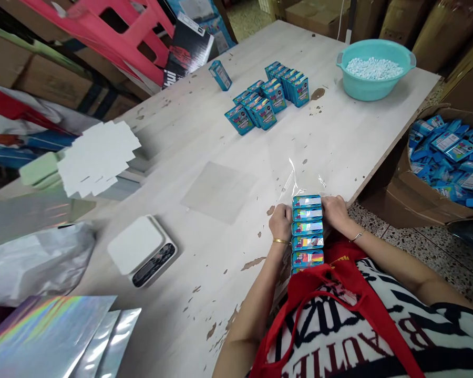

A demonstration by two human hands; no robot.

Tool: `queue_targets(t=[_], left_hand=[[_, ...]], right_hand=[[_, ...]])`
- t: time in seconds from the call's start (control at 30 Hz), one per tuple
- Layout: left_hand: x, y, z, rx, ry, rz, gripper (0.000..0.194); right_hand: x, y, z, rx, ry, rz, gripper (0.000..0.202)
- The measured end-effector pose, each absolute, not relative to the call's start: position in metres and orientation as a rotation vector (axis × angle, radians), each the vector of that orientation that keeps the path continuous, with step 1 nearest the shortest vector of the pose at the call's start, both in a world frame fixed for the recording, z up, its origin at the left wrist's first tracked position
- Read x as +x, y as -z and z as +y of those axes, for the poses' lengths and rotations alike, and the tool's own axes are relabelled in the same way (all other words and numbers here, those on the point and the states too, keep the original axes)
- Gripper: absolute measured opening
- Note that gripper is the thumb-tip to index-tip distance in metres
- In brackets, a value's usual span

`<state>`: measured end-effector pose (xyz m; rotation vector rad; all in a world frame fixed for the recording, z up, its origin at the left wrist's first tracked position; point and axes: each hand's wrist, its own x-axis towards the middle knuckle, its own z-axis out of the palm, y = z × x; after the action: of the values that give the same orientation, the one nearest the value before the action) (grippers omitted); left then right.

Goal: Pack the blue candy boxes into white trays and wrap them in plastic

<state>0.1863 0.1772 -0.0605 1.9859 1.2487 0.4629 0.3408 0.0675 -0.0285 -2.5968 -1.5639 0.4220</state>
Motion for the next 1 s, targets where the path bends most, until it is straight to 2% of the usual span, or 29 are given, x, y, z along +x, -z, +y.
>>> queue_targets(t=[0.13, 0.33, 0.5, 0.57, 0.6, 0.7, 0.8, 1.0], left_hand=[[0.182, 0.069, 0.166, 1.664, -0.591, 1.182, 0.021], [0.168, 0.073, 0.159, 1.6, -0.466, 1.192, 0.025], [0.152, 0.057, 0.163, 1.948, -0.266, 1.193, 0.023], [0.149, 0.05, 0.167, 2.094, -0.238, 1.262, 0.015], [0.148, 0.047, 0.169, 2.121, -0.252, 1.302, 0.012], [0.147, 0.046, 0.175, 2.1, -0.287, 1.338, 0.02], [0.149, 0.051, 0.175, 2.049, -0.215, 1.325, 0.012], [0.158, 0.06, 0.16, 1.87, -0.439, 1.179, 0.014]], right_hand=[[0.336, 0.021, 0.061, -2.579, -0.463, -1.588, 0.029], [0.332, 0.016, 0.052, -2.619, -0.519, -1.576, 0.035], [0.33, 0.021, 0.052, -2.607, -0.522, -1.576, 0.039], [0.33, 0.025, 0.054, -2.616, -0.533, -1.568, 0.038], [0.33, 0.026, 0.055, -2.619, -0.54, -1.565, 0.038], [0.33, 0.029, 0.057, -2.636, -0.552, -1.553, 0.04], [0.329, 0.03, 0.058, -2.676, -0.557, -1.504, 0.042], [0.323, 0.03, 0.058, -2.679, -0.555, -1.448, 0.041]])
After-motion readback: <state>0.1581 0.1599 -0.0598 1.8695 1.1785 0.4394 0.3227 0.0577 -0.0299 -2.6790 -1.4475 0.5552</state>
